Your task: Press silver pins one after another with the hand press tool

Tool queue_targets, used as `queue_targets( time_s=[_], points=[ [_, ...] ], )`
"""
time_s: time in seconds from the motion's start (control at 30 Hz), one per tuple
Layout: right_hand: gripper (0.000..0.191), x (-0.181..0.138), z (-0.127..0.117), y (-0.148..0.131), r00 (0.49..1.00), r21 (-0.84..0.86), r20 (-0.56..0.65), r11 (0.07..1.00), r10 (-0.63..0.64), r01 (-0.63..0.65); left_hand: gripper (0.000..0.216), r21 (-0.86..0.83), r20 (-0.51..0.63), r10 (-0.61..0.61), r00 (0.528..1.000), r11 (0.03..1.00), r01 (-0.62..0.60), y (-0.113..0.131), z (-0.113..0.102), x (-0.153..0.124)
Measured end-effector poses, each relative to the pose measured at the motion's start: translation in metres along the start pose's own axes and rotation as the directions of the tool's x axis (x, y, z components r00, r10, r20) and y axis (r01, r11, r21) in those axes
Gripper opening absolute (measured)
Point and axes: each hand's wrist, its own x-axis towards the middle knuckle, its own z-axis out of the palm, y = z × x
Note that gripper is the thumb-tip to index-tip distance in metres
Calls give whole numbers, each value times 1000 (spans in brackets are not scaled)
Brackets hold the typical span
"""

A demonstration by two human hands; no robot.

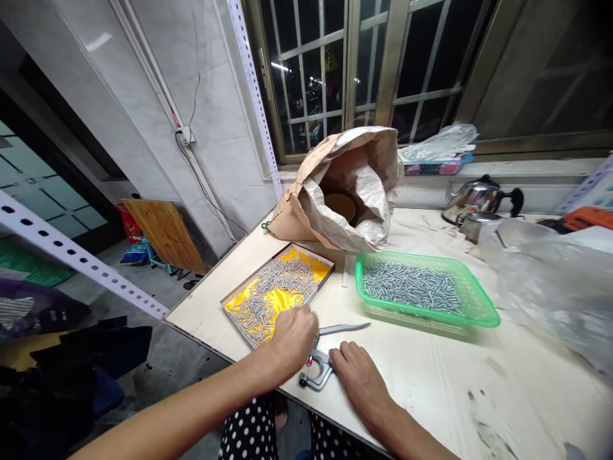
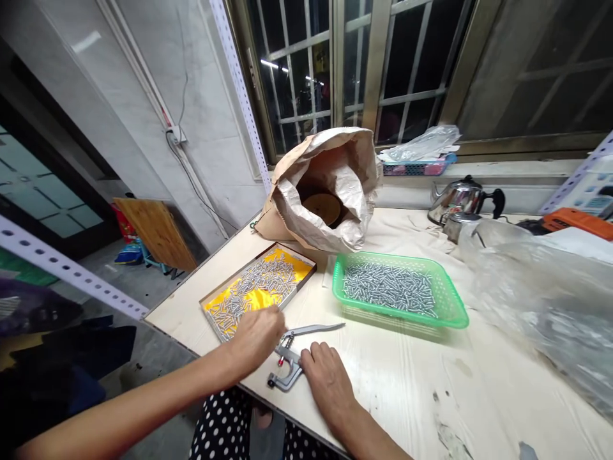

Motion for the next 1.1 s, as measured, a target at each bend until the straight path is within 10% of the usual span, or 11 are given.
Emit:
queue_targets(
  time_s=[0.1,0.2,0.4,0.57,1.1],
  points=[
    [13,-2,5,3,998,13,-55,1000,-19,20,26,88,-340,273,900,962,-258,23,-51,13],
    [12,-3,6,4,999,28,-45,999,-25,26,24,127,-497,242,833,970,-206,11,-68,31],
    [14,-3,4,3,998,77,-63,996,-28,33,20,147,-71,-125,990,980,134,-77,1,50],
    [14,-3,1,2,999,91,-46,996,-23,27,21,62,-57,-185,981,980,188,-99,40,47],
    [14,-8,7,11,991,126,-76,985,-111,120,20,-78,-113,-120,986,991,111,-98,59,44]
  ],
)
